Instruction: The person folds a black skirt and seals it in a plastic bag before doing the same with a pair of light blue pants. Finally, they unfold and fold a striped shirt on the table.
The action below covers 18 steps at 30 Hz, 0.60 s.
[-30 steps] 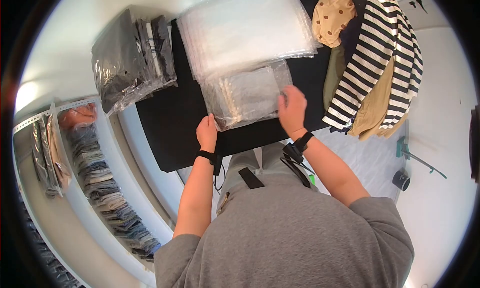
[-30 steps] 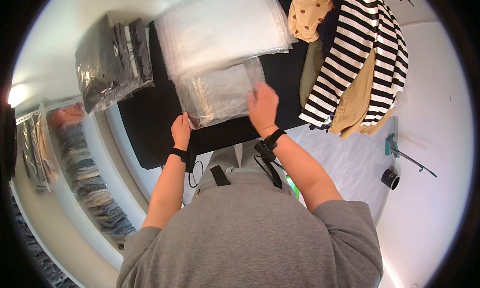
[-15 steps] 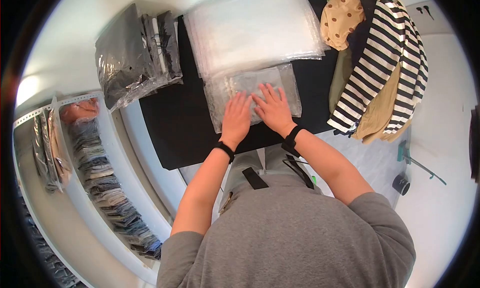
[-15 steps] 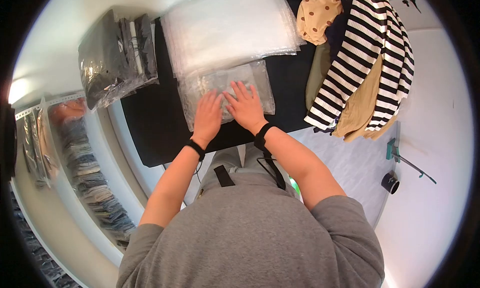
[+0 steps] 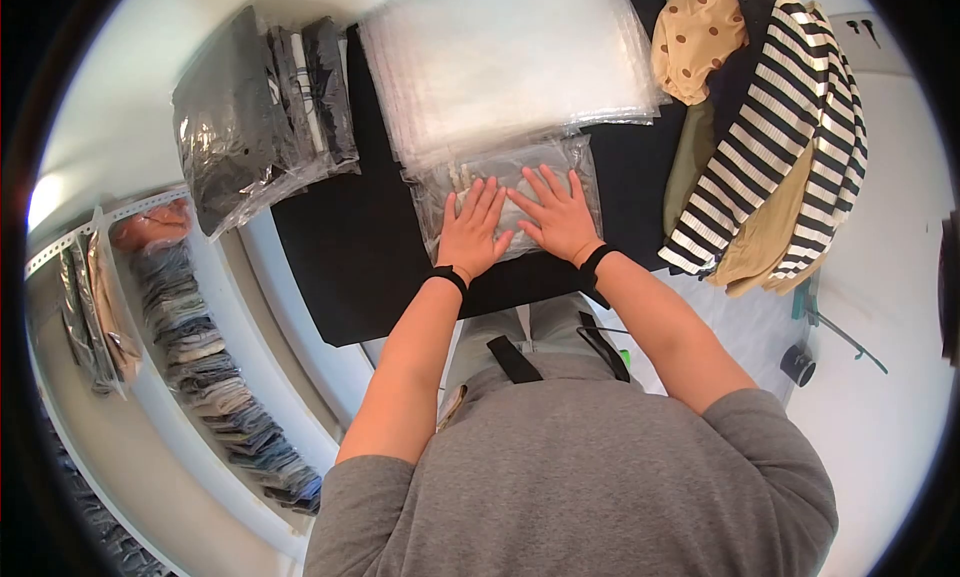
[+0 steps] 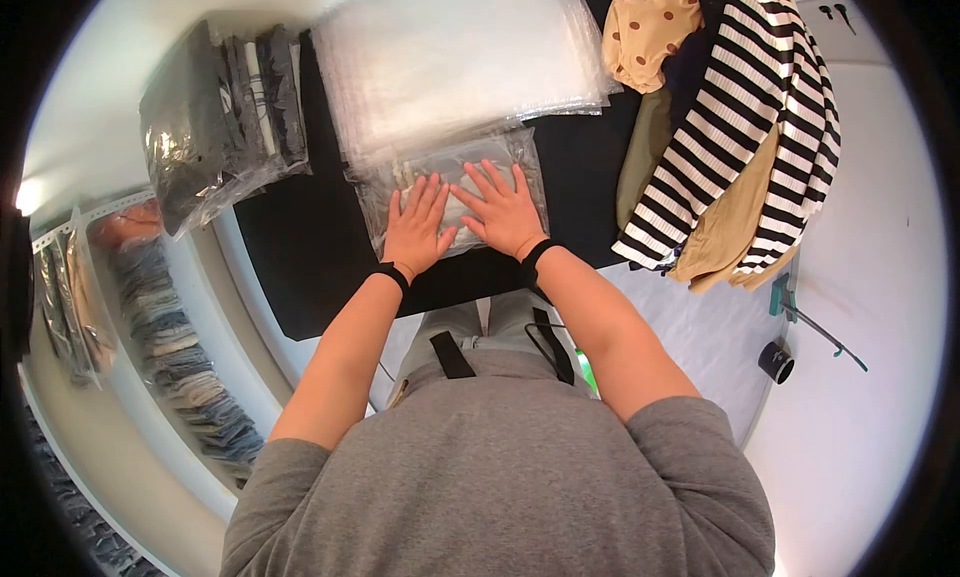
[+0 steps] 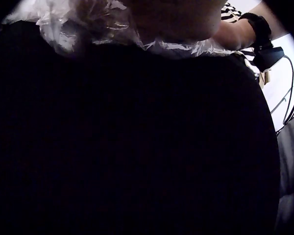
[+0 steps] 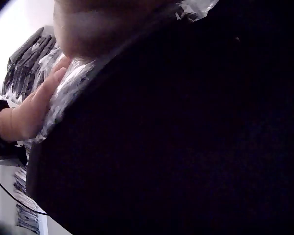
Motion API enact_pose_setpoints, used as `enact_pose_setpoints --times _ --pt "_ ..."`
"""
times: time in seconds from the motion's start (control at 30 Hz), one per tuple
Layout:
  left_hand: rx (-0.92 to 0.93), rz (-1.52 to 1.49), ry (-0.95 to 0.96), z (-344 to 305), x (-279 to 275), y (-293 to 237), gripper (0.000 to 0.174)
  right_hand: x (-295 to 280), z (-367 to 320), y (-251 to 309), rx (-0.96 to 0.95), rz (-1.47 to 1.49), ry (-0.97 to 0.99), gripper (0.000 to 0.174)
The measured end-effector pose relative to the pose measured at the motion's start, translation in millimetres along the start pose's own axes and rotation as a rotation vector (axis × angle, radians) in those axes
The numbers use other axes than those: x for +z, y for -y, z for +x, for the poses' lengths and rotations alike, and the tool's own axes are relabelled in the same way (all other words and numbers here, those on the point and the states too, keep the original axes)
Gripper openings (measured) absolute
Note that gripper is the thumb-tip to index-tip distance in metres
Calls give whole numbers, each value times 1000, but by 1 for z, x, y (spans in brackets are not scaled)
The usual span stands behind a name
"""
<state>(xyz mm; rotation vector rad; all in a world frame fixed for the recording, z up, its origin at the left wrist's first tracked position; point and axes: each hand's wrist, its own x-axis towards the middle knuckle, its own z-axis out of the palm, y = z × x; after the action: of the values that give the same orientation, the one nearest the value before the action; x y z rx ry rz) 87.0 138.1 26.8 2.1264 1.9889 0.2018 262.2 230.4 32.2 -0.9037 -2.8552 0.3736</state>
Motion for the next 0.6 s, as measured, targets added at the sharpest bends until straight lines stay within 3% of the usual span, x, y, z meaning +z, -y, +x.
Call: enact_pose_setpoints --times 0.5,0.6 --pt "5 -62 40 5 -7 5 61 -9 4 -6 -21 111 65 50" --pt "57 4 -38 14 -8 1 61 -21 12 -16 -94 -17 43 50"
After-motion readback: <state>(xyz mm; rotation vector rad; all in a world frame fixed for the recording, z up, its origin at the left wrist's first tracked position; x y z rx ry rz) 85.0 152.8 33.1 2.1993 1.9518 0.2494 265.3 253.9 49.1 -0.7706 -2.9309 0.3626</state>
